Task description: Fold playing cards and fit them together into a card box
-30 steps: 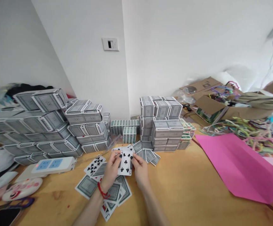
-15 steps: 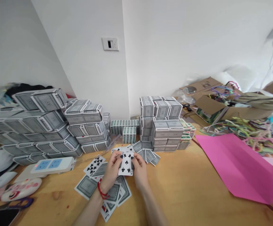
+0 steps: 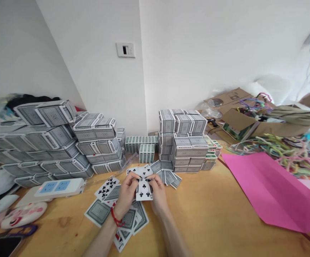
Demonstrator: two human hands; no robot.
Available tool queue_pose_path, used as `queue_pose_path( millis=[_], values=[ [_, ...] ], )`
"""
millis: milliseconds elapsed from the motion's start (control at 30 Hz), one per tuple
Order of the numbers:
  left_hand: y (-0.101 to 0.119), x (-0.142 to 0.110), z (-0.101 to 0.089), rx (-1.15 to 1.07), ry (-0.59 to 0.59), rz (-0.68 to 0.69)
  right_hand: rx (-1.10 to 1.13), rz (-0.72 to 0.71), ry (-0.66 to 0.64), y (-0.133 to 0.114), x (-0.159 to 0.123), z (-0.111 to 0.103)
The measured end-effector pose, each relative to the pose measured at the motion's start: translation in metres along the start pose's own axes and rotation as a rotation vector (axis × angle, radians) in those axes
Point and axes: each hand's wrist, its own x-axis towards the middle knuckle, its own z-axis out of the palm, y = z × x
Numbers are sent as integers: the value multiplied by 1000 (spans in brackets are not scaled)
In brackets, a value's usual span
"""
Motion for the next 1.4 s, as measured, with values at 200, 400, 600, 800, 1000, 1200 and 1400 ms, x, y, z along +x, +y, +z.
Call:
queue_pose_path(
  millis=[200, 400, 600, 800, 1000, 1200, 1400],
  values=[
    [6, -1, 1, 103, -13, 54, 84, 57, -45, -2, -1, 2],
    [8, -1, -3, 203, -28, 89, 156, 73, -84, -3, -2, 0],
    [12, -2, -9, 302, -93, 131, 134, 139, -37, -2, 2, -3],
    [20, -2, -10, 422, -138, 277, 162, 224, -126, -7, 1, -6],
    [22, 1, -10, 362, -142, 336, 134, 207, -130, -10, 1, -7],
    [16, 2, -9, 93, -100, 96, 75, 35, -73, 6, 6, -4],
    [8, 0, 7, 31, 81, -2, -79, -89, -28, 14, 5, -3]
  ],
)
